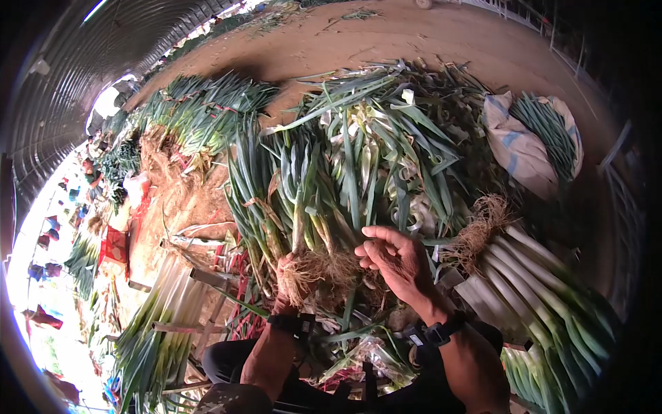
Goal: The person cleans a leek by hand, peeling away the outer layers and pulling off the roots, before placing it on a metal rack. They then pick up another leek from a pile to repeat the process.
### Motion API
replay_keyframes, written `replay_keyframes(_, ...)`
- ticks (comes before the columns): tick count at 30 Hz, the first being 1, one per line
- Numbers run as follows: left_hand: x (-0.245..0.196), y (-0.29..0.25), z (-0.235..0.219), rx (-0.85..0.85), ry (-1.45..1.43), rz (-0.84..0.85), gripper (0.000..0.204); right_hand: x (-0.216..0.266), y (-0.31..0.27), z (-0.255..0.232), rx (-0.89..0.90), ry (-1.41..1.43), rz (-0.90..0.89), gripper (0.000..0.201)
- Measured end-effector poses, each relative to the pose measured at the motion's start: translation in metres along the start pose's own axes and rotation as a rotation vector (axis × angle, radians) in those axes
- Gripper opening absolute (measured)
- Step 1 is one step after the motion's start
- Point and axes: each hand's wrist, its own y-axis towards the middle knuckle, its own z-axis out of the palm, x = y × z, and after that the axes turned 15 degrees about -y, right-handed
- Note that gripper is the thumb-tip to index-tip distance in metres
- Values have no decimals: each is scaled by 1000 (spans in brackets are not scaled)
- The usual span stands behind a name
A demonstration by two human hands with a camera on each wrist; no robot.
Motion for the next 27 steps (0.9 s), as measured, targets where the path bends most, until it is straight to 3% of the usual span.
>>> replay_keyframes(3,0,8,-25,187,-65,-186,38,-5,4,-2,12,10,1,30)
replay_keyframes(4,21,-11,16,-105,328,27,43,-9,4,-1,19,20,-10,31)
replay_keyframes(7,25,-9,6,-76,199,43,38,-10,6,1,29,25,-25,31)
replay_keyframes(9,20,-3,2,-36,264,98,32,-8,6,2,27,22,-21,31)
replay_keyframes(11,8,-2,26,40,163,98,28,-6,4,3,21,19,-10,32)
replay_keyframes(12,-3,3,26,-32,78,43,21,-8,5,3,24,22,-14,32)
replay_keyframes(13,6,-5,57,-113,112,143,18,-11,5,3,28,25,-21,32)
replay_keyframes(15,13,-19,81,-94,301,134,16,-14,7,5,32,28,-32,32)
replay_keyframes(16,13,-17,54,129,160,-26,48,-15,8,6,32,31,-33,32)
replay_keyframes(17,23,-16,46,355,94,-180,50,-15,9,8,32,34,-36,32)
replay_keyframes(19,31,-19,5,-65,803,162,55,-14,10,11,43,27,-34,32)
replay_keyframes(20,53,-29,37,-138,665,72,58,-14,10,12,49,23,-31,32)
replay_keyframes(23,51,-29,21,-286,582,36,49,-19,11,16,65,27,-35,32)
replay_keyframes(26,53,-44,61,-197,796,100,44,-24,15,18,74,-12,-76,32)
replay_keyframes(27,60,-51,75,-186,736,89,44,-24,18,21,72,-5,-67,32)
